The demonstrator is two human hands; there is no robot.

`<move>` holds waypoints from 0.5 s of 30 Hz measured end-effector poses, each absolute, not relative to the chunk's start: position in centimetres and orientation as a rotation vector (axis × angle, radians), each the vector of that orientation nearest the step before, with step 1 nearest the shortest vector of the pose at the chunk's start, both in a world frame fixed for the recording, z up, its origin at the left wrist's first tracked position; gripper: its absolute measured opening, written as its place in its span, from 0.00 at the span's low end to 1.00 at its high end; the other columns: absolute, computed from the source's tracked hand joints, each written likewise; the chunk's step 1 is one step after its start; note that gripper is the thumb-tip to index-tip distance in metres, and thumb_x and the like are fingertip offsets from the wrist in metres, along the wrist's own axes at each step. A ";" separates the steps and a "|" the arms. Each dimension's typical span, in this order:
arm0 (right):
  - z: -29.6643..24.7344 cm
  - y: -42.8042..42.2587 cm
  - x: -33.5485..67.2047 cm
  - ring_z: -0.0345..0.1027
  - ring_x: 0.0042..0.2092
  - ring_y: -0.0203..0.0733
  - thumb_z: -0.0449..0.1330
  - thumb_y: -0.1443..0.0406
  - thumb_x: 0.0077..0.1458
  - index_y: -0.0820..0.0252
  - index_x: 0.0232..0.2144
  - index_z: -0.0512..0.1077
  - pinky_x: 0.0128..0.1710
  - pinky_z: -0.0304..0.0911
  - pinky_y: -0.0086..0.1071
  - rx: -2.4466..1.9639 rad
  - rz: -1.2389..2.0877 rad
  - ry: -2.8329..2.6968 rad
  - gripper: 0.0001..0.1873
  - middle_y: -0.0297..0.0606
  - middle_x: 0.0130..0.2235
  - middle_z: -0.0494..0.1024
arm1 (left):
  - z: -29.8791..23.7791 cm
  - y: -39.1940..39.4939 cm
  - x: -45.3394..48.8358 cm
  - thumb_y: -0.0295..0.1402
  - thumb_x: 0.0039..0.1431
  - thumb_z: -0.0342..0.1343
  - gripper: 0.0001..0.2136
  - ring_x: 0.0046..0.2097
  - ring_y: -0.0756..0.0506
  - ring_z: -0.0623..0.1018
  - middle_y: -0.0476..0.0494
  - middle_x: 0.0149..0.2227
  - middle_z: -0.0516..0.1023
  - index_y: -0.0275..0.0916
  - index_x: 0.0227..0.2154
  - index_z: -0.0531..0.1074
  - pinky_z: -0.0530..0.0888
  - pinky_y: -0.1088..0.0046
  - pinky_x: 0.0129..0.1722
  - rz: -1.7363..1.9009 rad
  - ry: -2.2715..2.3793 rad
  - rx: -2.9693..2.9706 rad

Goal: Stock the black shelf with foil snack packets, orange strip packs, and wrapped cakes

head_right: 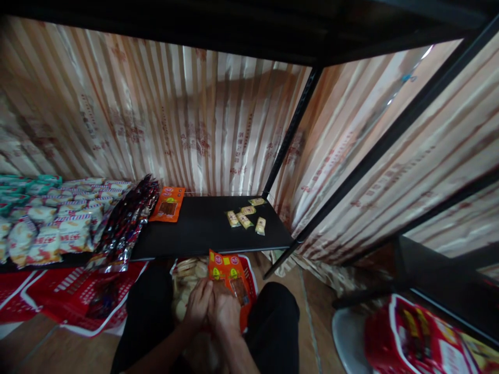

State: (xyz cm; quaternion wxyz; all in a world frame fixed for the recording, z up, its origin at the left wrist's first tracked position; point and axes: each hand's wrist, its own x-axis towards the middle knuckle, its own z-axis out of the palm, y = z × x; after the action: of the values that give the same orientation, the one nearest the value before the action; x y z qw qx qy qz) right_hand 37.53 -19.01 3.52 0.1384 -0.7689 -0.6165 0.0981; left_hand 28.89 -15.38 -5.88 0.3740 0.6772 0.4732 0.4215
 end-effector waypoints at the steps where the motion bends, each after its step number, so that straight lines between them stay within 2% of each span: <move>1: 3.8 -19.0 37.3 0.74 0.30 0.42 0.47 0.65 0.54 0.58 0.32 0.76 0.30 0.63 0.29 -2.227 0.285 -1.784 0.16 0.45 0.30 0.80 | -5.5 -15.4 28.9 0.44 0.58 0.43 0.16 0.45 0.42 0.75 0.39 0.38 0.78 0.43 0.36 0.73 0.71 0.64 0.48 1.056 1.233 1.640; 5: 4.6 -19.1 36.2 0.74 0.35 0.44 0.49 0.66 0.54 0.58 0.38 0.75 0.33 0.65 0.31 -2.153 0.296 -1.805 0.16 0.45 0.35 0.80 | -3.5 -15.4 28.6 0.45 0.58 0.44 0.16 0.43 0.44 0.76 0.41 0.39 0.78 0.41 0.37 0.72 0.72 0.69 0.44 0.998 1.248 1.340; 8: 4.7 -19.1 35.4 0.73 0.42 0.45 0.49 0.67 0.53 0.58 0.42 0.74 0.40 0.66 0.32 -2.066 0.324 -1.809 0.18 0.44 0.41 0.78 | -2.9 -15.3 28.0 0.44 0.56 0.47 0.15 0.44 0.44 0.76 0.42 0.41 0.78 0.41 0.38 0.71 0.71 0.70 0.45 1.006 1.282 1.203; 12: 4.4 -18.7 34.4 0.70 0.47 0.44 0.49 0.67 0.53 0.56 0.42 0.74 0.47 0.64 0.35 -1.986 0.328 -1.806 0.18 0.41 0.47 0.76 | -3.1 -14.6 26.9 0.42 0.54 0.50 0.14 0.46 0.44 0.75 0.42 0.41 0.78 0.41 0.38 0.71 0.70 0.70 0.46 1.042 1.369 1.108; 15: 4.3 -18.3 34.1 0.70 0.47 0.43 0.49 0.66 0.54 0.56 0.41 0.75 0.48 0.64 0.35 -1.885 0.348 -1.789 0.17 0.41 0.46 0.76 | -3.2 -13.9 26.1 0.41 0.55 0.49 0.13 0.43 0.43 0.77 0.40 0.38 0.79 0.39 0.36 0.72 0.71 0.68 0.45 1.111 1.364 1.119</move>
State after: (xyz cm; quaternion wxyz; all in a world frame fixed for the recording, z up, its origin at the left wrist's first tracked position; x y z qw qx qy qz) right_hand 34.09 -18.30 4.28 0.2568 -0.6948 -0.6595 0.1281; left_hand 26.10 -13.87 -3.23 0.5043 0.4636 0.5650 0.4601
